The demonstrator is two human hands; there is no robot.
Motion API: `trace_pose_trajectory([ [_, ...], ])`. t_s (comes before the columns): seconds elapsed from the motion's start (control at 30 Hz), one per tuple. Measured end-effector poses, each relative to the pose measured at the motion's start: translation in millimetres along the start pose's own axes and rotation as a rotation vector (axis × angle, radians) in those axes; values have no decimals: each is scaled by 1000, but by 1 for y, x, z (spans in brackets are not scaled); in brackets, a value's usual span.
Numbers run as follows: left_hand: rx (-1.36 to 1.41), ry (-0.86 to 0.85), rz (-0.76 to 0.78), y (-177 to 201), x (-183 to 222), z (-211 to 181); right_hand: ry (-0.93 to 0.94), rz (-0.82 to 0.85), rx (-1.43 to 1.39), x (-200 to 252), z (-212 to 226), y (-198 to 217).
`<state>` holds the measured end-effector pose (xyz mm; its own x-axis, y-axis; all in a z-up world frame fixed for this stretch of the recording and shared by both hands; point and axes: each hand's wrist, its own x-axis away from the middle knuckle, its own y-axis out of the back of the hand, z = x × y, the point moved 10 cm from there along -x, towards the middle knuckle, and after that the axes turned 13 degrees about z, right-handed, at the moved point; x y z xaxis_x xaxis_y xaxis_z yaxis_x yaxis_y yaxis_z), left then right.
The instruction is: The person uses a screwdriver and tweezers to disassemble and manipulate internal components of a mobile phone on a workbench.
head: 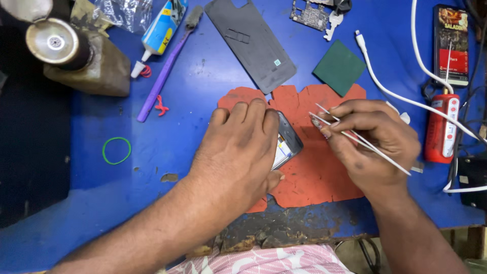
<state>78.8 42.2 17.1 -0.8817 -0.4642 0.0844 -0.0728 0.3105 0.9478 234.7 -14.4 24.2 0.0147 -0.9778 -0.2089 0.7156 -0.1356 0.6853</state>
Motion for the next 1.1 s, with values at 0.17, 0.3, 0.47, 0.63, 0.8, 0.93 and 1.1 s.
trace_pose_trajectory([
  [0.17, 143, -125, -37, 2, -5, -3, 22, 96, -18, -1, 7, -9],
  [0.3, 347, -181, -172, 5, -5, -2, 22, 19, 27, -1, 15, 4],
  [0.47, 140, -199, -200, -4, -10, -20, -5, -48, 70, -6, 22, 19],
  [0.63, 144, -312, -90, -9, -6, -48, 7, -39, 102, -6, 22, 21],
  [0.8, 566, -556, 171, -6, 3, -64, 22, 43, 79, -8, 15, 12],
  [0.93, 428, -326, -44, 27, 3, -7, 74, 196, 50, -4, 20, -5],
  [1.1, 179, 28, 228, 14, 18, 48, 94, 187, 109, -5, 23, -15],
])
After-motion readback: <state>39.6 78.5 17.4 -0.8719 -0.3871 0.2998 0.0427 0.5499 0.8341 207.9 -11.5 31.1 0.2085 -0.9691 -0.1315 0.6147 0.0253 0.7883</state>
